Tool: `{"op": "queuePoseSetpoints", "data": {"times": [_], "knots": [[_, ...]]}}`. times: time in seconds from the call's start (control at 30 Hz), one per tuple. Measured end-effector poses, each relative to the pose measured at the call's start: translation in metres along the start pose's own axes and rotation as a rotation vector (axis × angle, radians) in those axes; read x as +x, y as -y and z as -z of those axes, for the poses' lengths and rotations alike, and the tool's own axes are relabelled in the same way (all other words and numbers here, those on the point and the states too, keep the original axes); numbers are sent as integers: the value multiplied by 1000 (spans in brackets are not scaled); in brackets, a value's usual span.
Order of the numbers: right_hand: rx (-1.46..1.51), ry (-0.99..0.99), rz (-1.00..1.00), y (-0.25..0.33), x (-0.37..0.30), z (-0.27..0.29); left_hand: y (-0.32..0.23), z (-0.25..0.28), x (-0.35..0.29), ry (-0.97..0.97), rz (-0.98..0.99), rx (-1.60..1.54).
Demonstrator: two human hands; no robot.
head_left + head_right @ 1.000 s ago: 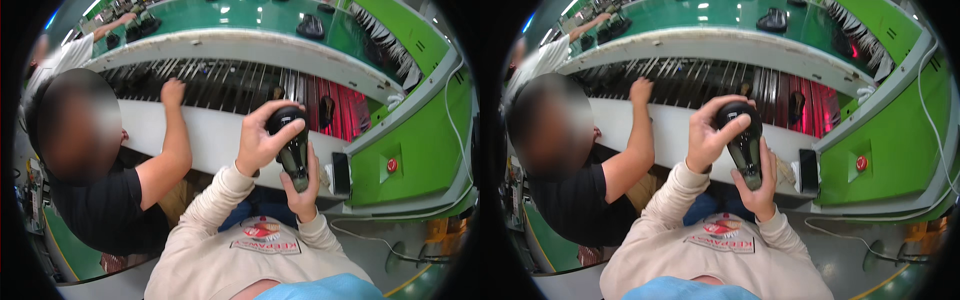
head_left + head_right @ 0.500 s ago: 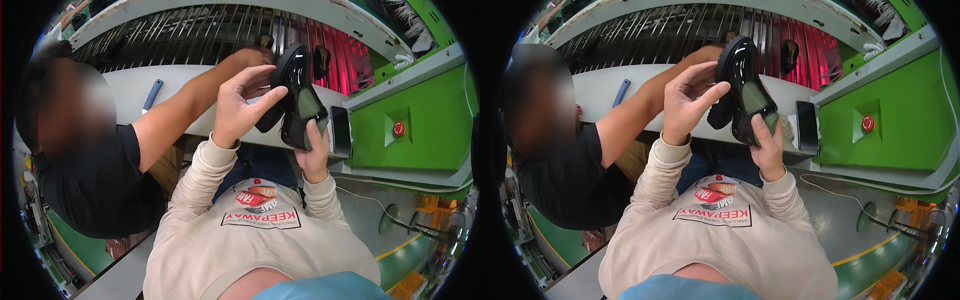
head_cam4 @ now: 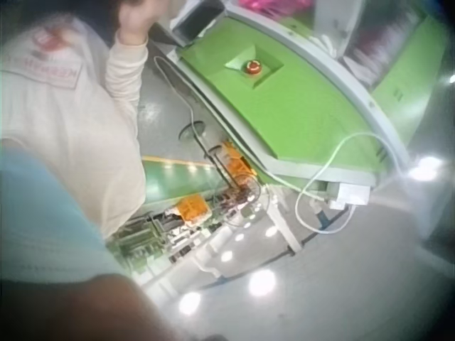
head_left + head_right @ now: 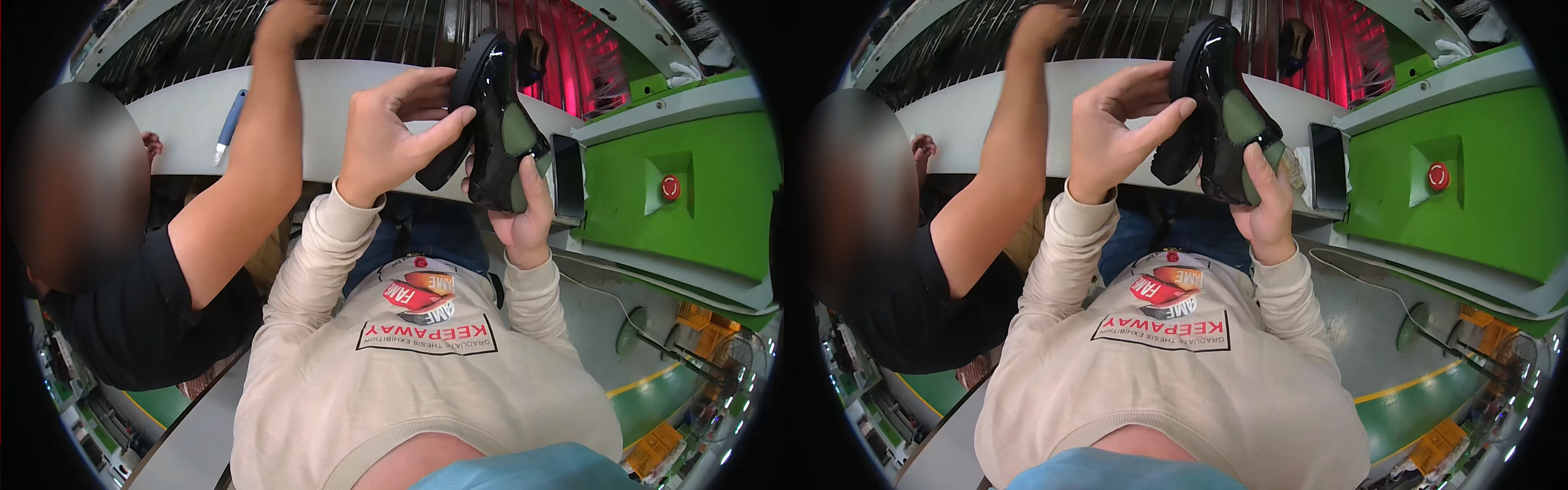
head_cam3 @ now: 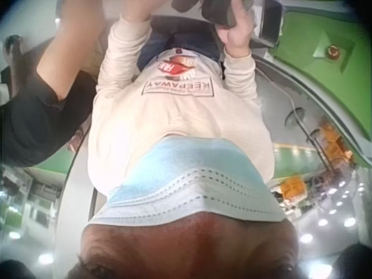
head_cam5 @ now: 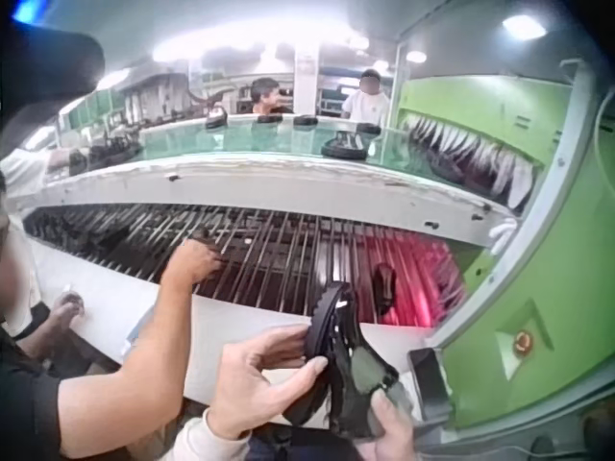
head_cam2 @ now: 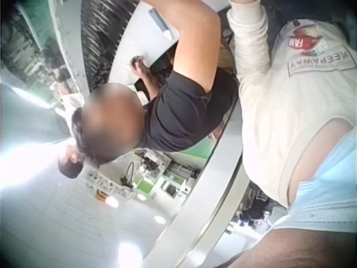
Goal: The person is checking the shoe components and assembling the shoe.
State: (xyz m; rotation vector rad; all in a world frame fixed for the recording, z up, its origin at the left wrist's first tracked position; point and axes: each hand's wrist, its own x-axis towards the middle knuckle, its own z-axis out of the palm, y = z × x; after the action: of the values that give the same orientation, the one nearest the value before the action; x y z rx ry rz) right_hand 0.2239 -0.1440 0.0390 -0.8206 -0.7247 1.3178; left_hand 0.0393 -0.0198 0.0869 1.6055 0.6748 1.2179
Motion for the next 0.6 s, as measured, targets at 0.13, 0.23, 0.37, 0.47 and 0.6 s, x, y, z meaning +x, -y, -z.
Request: {"op": "queuePoseSetpoints", "data": {"times": [0.13,0.23,0.37,0.47,0.6], "knots": [[62,77,-34,2,4,14,3,10,3,3,66,-4],[59,30,-48,8,5,1,3,3,0,-15,78,-40],[-85,-83,41,4,6,-11,8,-3,-3,-62,22,-40],[-181,-135,51,1,4,-17,8,0,-5,-57,3,-21],[-233,-98,126,-7,10,-13,7,4,-7,-97,-23,-16]]}}
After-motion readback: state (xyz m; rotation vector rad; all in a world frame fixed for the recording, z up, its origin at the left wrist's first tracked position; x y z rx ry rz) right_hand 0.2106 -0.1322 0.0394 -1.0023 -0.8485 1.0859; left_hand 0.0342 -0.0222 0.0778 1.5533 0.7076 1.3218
